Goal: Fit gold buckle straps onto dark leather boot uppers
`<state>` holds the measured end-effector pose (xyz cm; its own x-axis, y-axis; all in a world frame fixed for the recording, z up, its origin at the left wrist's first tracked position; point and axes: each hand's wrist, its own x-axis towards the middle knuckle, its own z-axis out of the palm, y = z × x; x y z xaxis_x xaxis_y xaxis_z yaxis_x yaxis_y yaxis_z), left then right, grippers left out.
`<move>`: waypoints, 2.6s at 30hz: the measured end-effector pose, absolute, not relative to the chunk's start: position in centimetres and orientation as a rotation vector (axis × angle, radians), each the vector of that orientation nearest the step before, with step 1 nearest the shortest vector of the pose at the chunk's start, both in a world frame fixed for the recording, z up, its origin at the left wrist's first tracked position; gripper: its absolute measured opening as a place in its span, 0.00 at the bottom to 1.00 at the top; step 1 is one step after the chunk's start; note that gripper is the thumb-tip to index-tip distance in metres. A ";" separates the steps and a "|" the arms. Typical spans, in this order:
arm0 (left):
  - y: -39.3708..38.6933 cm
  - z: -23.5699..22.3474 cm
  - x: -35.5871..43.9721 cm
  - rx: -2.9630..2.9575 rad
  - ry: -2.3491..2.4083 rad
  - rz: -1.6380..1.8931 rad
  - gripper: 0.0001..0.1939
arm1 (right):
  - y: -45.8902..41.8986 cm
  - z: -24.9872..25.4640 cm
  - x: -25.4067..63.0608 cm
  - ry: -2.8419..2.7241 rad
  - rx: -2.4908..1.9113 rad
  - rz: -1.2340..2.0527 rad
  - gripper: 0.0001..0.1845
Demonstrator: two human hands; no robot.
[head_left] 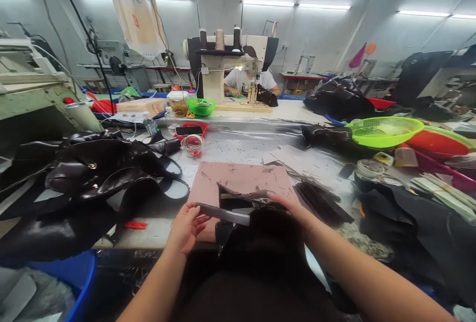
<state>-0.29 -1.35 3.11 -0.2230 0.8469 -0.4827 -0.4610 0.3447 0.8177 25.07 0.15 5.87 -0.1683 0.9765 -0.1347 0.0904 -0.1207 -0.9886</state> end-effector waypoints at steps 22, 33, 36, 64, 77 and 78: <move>-4.4 4.4 -1.1 0.532 1.404 1.261 0.06 | -5.4 3.8 23.6 -1.305 -1.319 1.609 0.22; -5.9 3.0 1.1 0.744 1.346 1.063 0.12 | -6.2 4.8 22.4 -1.272 -1.364 1.547 0.25; -6.0 3.5 0.9 0.774 1.357 1.045 0.14 | -6.3 4.7 22.3 -1.307 -1.354 1.532 0.24; -3.9 4.0 3.0 0.412 1.087 1.307 0.13 | -6.4 3.4 24.4 -1.389 -1.307 1.429 0.23; -4.5 3.8 5.2 0.518 1.051 1.039 0.14 | -5.6 4.1 24.4 -1.347 -1.214 1.507 0.25; -4.6 3.9 5.3 0.536 1.036 1.004 0.15 | -5.5 4.0 24.4 -1.338 -1.203 1.512 0.24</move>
